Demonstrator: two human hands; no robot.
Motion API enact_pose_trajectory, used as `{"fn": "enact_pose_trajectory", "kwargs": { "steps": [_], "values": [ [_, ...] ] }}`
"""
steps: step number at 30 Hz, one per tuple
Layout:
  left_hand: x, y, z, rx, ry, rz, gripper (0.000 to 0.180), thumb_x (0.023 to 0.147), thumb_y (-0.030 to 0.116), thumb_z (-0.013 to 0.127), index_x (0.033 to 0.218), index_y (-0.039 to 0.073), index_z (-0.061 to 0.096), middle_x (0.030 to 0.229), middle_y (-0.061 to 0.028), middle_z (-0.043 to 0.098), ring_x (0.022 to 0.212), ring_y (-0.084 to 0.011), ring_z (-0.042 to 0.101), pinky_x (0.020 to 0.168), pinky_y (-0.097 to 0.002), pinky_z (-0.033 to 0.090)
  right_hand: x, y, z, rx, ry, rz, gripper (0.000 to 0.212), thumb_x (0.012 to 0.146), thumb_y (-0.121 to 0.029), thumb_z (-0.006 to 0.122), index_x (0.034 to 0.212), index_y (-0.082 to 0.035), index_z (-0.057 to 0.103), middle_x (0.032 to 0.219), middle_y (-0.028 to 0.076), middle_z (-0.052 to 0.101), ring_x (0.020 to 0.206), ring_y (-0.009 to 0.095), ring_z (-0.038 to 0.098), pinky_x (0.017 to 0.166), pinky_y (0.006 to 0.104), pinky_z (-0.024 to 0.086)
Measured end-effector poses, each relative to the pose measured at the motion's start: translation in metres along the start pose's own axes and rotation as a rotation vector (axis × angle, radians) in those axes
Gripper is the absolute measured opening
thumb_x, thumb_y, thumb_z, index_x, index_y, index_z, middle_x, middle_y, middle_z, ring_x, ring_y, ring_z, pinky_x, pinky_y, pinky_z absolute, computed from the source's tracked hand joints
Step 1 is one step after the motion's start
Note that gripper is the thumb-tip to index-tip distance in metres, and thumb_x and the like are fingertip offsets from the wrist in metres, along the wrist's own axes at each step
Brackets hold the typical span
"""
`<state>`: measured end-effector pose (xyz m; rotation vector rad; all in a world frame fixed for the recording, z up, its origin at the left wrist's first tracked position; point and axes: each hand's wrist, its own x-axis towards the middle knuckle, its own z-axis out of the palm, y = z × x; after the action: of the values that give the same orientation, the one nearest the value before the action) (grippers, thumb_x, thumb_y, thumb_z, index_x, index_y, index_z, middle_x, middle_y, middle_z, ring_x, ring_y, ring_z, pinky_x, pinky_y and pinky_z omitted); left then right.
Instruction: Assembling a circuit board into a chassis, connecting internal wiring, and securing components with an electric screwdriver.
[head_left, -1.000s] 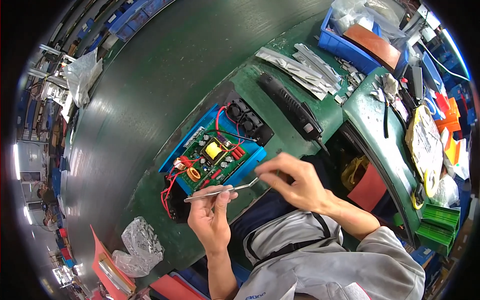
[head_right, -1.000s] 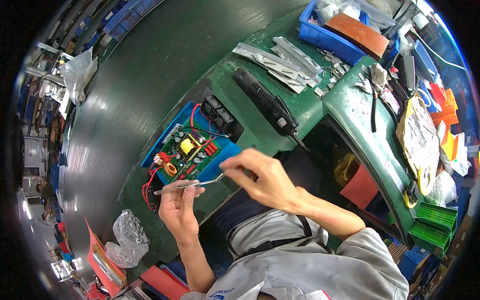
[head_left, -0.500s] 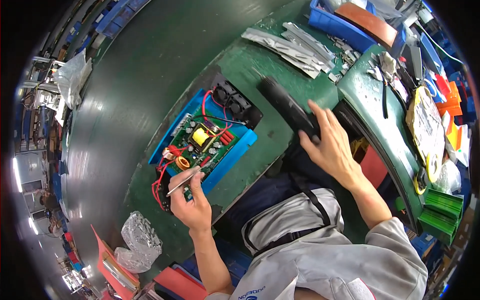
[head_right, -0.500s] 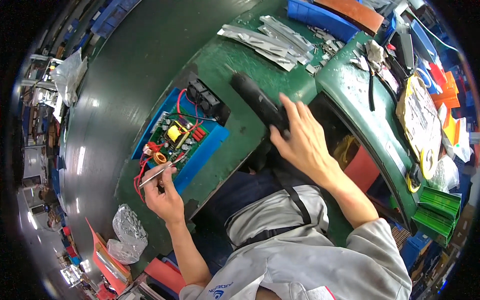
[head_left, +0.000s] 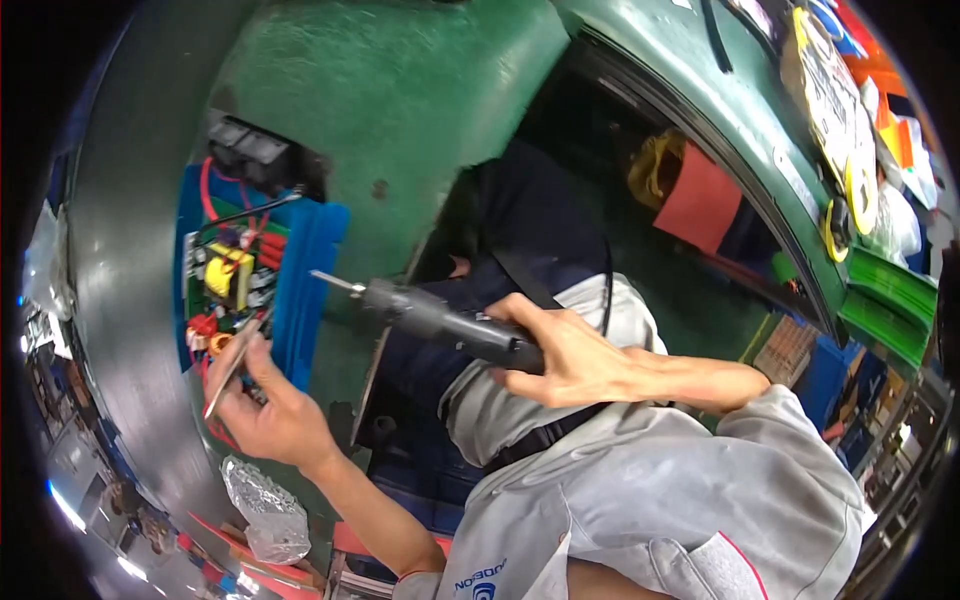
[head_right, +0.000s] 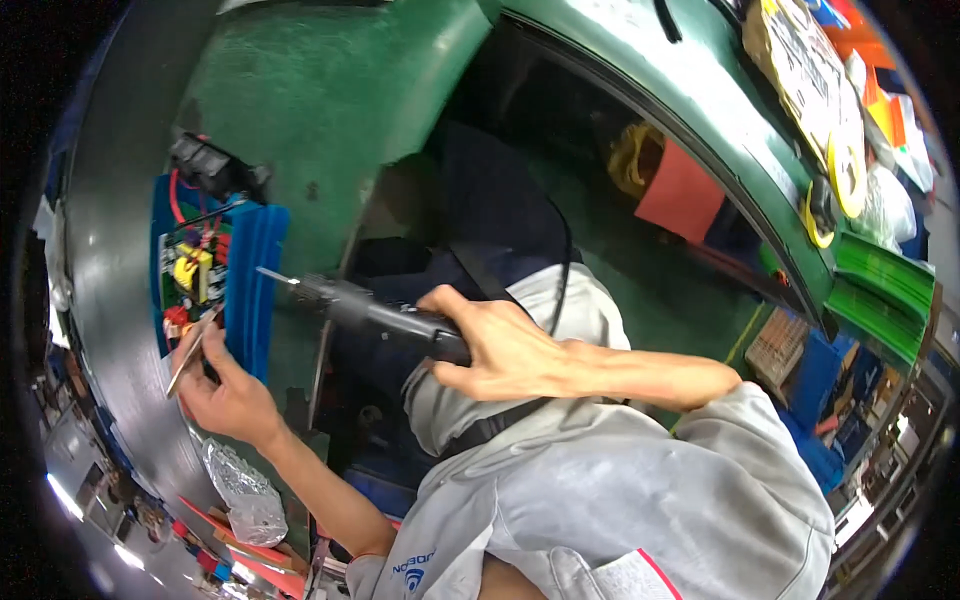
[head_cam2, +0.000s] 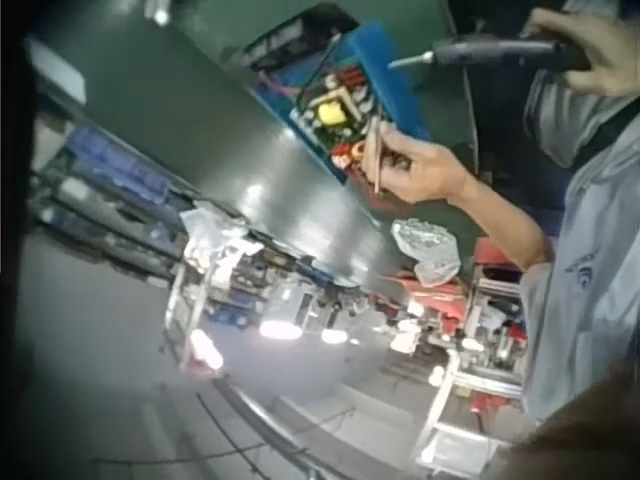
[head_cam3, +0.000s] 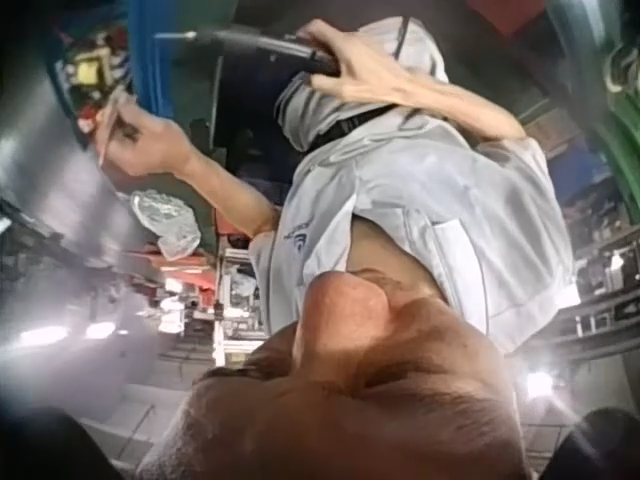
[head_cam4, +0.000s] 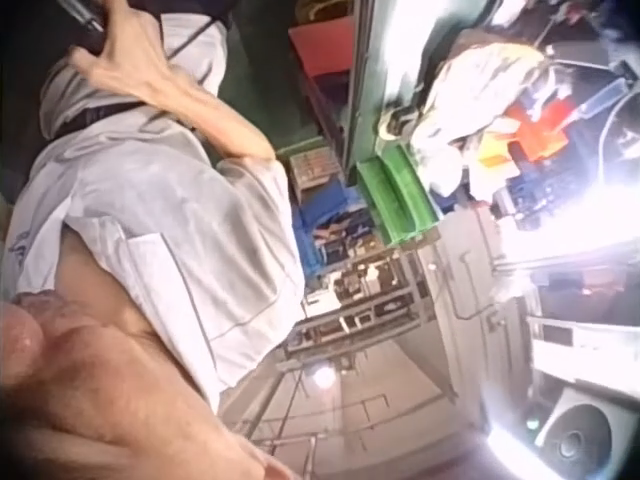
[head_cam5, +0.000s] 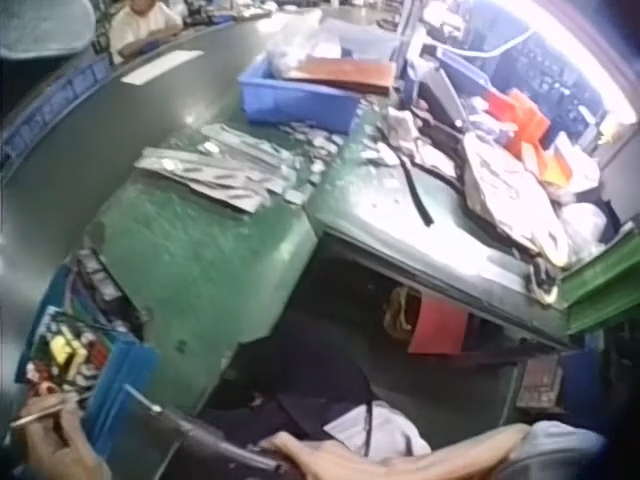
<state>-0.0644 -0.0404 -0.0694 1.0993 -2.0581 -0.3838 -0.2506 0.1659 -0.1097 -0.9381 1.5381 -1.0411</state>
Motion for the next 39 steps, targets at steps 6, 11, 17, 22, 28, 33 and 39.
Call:
{"fn": "enact_pose_trajectory", "kwargs": {
  "steps": [6, 11, 17, 22, 28, 33, 39],
  "values": [
    [-0.001, 0.005, 0.003, 0.044, 0.045, -0.057, 0.011, 0.095, 0.0, 0.064, 0.102, -0.009, 0.061, 0.099, -0.0181, 0.07, 0.089, -0.023, 0.07, 0.081, -0.0302, 0.059, 0.0, 0.005, 0.005, -0.011, -0.032, -0.052, 0.05, 0.097, -0.04, 0.059, 0.119, 0.004, 0.051, 0.089, 0.024, 0.067, 0.08, 0.04, 0.067, 0.071, 0.0445, 0.053],
    [-0.002, 0.002, 0.001, 0.136, 0.035, -0.024, 0.014, 0.095, 0.002, 0.065, 0.103, -0.01, 0.061, 0.099, -0.0188, 0.07, 0.089, -0.0227, 0.07, 0.08, -0.03, 0.06, 0.0, 0.01, 0.009, 0.031, -0.029, -0.054, 0.048, 0.103, -0.04, 0.05, 0.118, 0.005, 0.051, 0.085, 0.023, 0.067, 0.077, 0.04, 0.067, 0.067, 0.0465, 0.051],
    [-0.005, 0.002, 0.001, 0.112, 0.057, -0.072, 0.017, 0.095, 0.004, 0.066, 0.103, -0.011, 0.062, 0.099, -0.0194, 0.07, 0.09, -0.023, 0.07, 0.081, -0.0299, 0.061, -0.001, 0.009, 0.007, 0.037, -0.058, -0.029, 0.047, 0.104, -0.04, 0.046, 0.118, 0.004, 0.052, 0.079, 0.022, 0.066, 0.072, 0.039, 0.066, 0.064, 0.0481, 0.05],
    [0.0, 0.004, 0.006, 0.123, 0.06, -0.107, 0.018, 0.095, 0.004, 0.067, 0.103, -0.011, 0.062, 0.1, -0.02, 0.07, 0.091, -0.0236, 0.07, 0.082, -0.03, 0.061, 0.006, 0.0, -0.005, 0.119, -0.201, 0.099, 0.047, 0.107, -0.038, 0.041, 0.125, 0.004, 0.049, 0.08, 0.021, 0.062, 0.071, 0.035, 0.064, 0.065, 0.0432, 0.049],
    [0.008, 0.006, -0.002, 0.1, 0.065, -0.142, 0.01, 0.096, 0.0, 0.063, 0.101, -0.008, 0.062, 0.1, -0.0189, 0.07, 0.091, -0.0232, 0.069, 0.081, -0.0315, 0.058, 0.017, -0.004, -0.008, 0.676, -0.471, 0.361, 0.06, 0.109, -0.052, 0.025, 0.113, -0.004, 0.061, 0.079, 0.002, 0.063, 0.077, 0.01, 0.058, 0.075, 0.0291, 0.047],
    [0.001, 0.003, -0.002, 0.056, -0.017, -0.083, 0.01, 0.09, -0.004, 0.068, 0.099, -0.004, 0.063, 0.096, -0.0136, 0.07, 0.085, -0.0231, 0.066, 0.079, -0.0342, 0.054, 0.011, 0.007, -0.008, 0.687, -0.495, 0.488, 0.068, 0.106, -0.058, 0.021, 0.109, -0.003, 0.061, 0.081, 0.004, 0.065, 0.077, 0.012, 0.059, 0.076, 0.0281, 0.046],
    [0.002, 0.01, -0.007, -0.07, -0.077, -0.047, 0.013, 0.091, -0.006, 0.065, 0.103, -0.003, 0.061, 0.094, -0.0137, 0.069, 0.086, -0.0214, 0.066, 0.078, -0.031, 0.054, 0.008, -0.013, -0.02, 0.534, -0.435, 0.421, 0.06, 0.11, -0.046, 0.02, 0.108, -0.002, 0.06, 0.081, 0.004, 0.063, 0.079, 0.013, 0.056, 0.078, 0.0291, 0.045]
  ]
}}
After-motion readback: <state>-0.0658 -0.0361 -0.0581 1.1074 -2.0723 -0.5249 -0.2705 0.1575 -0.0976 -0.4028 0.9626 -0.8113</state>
